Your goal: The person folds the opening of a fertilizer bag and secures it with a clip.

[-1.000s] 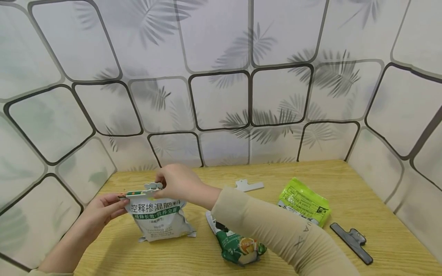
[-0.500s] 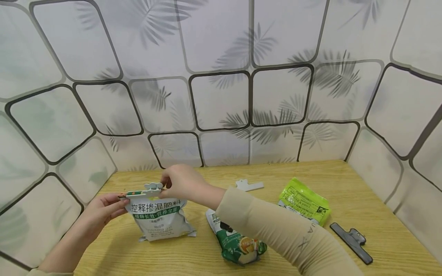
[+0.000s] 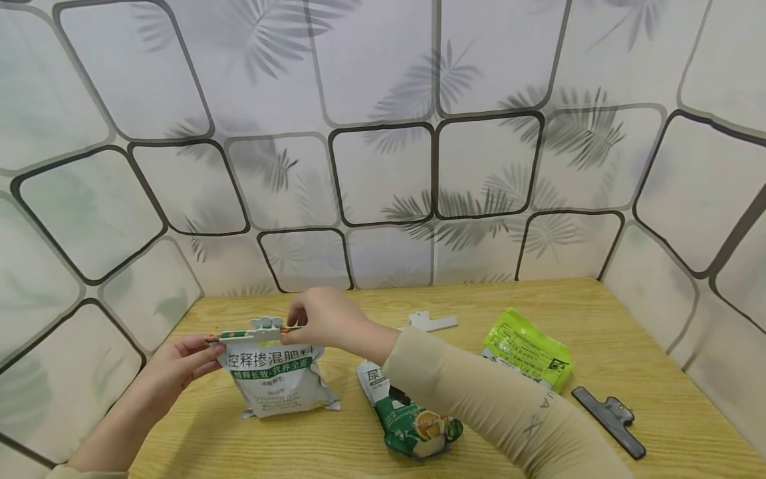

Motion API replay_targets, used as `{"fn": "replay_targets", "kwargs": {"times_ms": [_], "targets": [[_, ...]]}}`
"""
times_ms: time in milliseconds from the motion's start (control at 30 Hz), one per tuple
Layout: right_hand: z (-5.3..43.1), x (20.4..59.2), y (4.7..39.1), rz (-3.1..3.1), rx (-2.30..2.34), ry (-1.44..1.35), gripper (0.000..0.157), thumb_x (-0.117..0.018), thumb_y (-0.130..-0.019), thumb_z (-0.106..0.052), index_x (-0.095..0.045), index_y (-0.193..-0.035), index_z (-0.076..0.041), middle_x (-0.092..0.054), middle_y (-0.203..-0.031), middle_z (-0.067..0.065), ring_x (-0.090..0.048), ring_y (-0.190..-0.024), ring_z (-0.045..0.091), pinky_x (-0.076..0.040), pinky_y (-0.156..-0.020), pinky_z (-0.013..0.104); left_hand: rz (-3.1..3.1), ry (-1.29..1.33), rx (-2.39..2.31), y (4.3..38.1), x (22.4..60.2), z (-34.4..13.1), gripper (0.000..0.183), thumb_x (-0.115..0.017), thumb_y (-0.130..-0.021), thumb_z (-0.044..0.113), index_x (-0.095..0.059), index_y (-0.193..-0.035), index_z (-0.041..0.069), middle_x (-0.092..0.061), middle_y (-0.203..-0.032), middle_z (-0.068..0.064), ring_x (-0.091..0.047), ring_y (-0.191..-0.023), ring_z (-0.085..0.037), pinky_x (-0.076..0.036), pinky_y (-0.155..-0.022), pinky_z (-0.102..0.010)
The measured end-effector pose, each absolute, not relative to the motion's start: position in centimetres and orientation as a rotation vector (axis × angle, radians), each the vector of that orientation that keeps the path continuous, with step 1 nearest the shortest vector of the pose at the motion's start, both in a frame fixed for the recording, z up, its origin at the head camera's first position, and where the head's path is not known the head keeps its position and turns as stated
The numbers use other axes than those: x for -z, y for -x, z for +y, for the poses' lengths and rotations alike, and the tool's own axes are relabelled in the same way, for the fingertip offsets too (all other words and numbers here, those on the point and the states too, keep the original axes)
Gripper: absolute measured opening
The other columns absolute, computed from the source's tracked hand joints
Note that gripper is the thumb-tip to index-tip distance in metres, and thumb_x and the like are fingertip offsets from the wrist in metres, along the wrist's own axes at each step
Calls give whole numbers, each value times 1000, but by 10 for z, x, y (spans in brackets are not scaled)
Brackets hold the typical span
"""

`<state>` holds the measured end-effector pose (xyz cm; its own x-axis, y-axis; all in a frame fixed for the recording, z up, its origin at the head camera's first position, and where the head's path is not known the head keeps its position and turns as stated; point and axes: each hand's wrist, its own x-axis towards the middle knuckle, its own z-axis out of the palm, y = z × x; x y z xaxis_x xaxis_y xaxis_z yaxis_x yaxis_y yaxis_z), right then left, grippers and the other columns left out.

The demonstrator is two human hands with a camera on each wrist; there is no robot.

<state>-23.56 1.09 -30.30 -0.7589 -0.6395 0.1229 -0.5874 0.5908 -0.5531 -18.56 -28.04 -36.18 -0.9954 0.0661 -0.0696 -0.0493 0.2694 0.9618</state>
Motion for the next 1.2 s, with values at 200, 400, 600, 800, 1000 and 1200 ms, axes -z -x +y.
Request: {"fn": "replay_targets", "kwargs": {"times_ms": [200,400,600,800,1000,1200], "targets": [[15,306,237,2721,900,1031,16,-86,-92,-33,-81,-99,-21,-78,-96,-6,-69,-86,7,-58,-78,25,2425,-22,-1842,186,362,-280,18,-61,-107,4,-74,-116,-6,-74,-101,13,-73,-94,1,-62,-89,-18],[17,311,239,2735,880,1007,18,-86,-91,-37,-81,-100,-22,-79,-99,-7,-71,-90,9,-60,-81,27,2425,-19,-1852,187,363,-281,17,-61,-107,3,-74,-115,-6,-74,-102,12,-73,-94,1,-63,-89,-18],[20,318,241,2768,857,1018,20,-89,-89,-36,-82,-99,-21,-80,-98,-6,-71,-90,10,-60,-83,29,2414,-11,-1863,185,363,-281,16,-62,-107,3,-75,-112,-4,-75,-103,12,-73,-94,1,-63,-89,-18],[23,322,242,2770,875,999,22,-89,-88,-35,-81,-100,-18,-80,-99,-4,-71,-89,12,-59,-80,31,2419,10,-1864,185,363,-280,16,-62,-107,3,-75,-112,-4,-75,-102,12,-73,-93,0,-63,-89,-18],[25,326,244,2748,899,1000,19,-89,-89,-32,-81,-97,-17,-78,-91,-5,-63,-76,9,-53,-68,26,2408,14,-1883,186,364,-280,16,-63,-106,3,-78,-107,5,-76,-108,6,-73,-94,0,-62,-89,-18],[27,328,246,2744,891,1001,17,-88,-90,-32,-80,-93,-17,-70,-79,-7,-52,-66,11,-41,-59,24,2398,15,-1900,186,364,-279,17,-63,-106,4,-79,-102,9,-75,-107,10,-73,-96,0,-62,-90,-18]]}}
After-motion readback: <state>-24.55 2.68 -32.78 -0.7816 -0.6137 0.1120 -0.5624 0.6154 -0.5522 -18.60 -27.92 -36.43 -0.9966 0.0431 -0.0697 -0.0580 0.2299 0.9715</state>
